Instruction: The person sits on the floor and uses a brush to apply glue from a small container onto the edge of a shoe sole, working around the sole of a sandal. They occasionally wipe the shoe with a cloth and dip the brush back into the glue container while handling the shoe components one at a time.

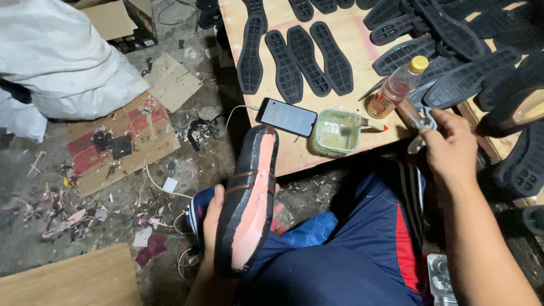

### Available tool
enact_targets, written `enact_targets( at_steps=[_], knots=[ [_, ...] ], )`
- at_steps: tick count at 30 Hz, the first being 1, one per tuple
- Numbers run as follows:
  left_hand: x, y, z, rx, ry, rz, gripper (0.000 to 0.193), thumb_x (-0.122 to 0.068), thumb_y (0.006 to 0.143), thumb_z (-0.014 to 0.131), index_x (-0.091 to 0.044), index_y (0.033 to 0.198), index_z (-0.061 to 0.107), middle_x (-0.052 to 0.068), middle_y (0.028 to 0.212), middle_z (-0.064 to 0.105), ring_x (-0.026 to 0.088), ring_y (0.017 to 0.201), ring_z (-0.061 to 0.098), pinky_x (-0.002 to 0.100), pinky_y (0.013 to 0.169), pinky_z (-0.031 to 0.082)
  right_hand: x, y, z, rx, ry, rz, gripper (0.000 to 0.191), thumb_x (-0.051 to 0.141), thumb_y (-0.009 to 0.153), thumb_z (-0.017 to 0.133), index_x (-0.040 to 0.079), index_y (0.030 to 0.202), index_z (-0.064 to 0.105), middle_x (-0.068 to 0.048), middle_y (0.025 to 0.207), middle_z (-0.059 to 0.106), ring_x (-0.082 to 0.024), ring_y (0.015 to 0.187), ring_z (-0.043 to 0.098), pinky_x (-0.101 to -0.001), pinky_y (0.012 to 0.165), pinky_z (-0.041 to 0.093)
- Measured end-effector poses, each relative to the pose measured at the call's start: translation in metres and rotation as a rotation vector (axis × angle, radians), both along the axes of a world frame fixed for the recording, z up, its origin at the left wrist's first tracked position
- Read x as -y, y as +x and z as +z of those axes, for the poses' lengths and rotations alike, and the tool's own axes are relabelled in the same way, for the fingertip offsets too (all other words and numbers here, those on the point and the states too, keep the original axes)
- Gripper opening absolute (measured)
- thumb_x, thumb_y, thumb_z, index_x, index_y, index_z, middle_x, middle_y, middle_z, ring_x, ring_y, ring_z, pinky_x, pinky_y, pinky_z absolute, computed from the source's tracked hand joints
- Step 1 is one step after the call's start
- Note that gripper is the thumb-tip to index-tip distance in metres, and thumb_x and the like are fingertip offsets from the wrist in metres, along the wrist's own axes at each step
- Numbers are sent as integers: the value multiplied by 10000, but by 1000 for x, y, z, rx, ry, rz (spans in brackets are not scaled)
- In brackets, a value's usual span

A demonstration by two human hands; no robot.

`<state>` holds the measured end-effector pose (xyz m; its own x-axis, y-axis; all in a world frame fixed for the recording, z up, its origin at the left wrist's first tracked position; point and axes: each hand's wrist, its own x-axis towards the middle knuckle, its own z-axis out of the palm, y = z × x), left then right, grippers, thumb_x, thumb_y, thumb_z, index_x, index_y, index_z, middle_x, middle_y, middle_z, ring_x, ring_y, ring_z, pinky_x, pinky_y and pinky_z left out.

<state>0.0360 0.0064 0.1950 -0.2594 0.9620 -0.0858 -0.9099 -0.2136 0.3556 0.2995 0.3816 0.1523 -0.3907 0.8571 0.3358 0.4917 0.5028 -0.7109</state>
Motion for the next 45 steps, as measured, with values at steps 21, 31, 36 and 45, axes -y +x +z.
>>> enact_targets(
  at_steps=[21,31,36,45],
  knots=[
    [20,23,16,-174,-104,32,890,-485,896,706,-60,1560,293,253,1436,491,354,1248,572,526,966,544,44,-109,-13,-991,-1390,275,272,381,1066,642,155,945,552,44,731,489,-96,605,431,-245,531,367],
    [18,22,14,23,-33,-95,934,-504,907,688,89,1535,330,277,1458,493,404,1305,566,522,1007,560,34,-89,-14,-866,-1212,111,277,329,1072,502,74,1094,609,-57,963,697,-189,893,686,-347,747,541],
    [24,23,5,64,-74,-105,945,-511,930,681,126,1533,330,332,1409,501,389,1235,602,495,991,566,34,-78,-15,-819,-1124,79,344,296,1022,456,55,1204,621,-99,1063,753,-211,897,705,-379,744,584],
    [28,14,-2,13,-12,-130,1002,-534,938,707,159,1536,301,352,1362,531,397,1156,631,436,961,583,46,-81,7,-481,-261,258,154,72,1048,662,-48,1145,672,-89,941,675,-172,829,643,-293,768,542]
  ],
)
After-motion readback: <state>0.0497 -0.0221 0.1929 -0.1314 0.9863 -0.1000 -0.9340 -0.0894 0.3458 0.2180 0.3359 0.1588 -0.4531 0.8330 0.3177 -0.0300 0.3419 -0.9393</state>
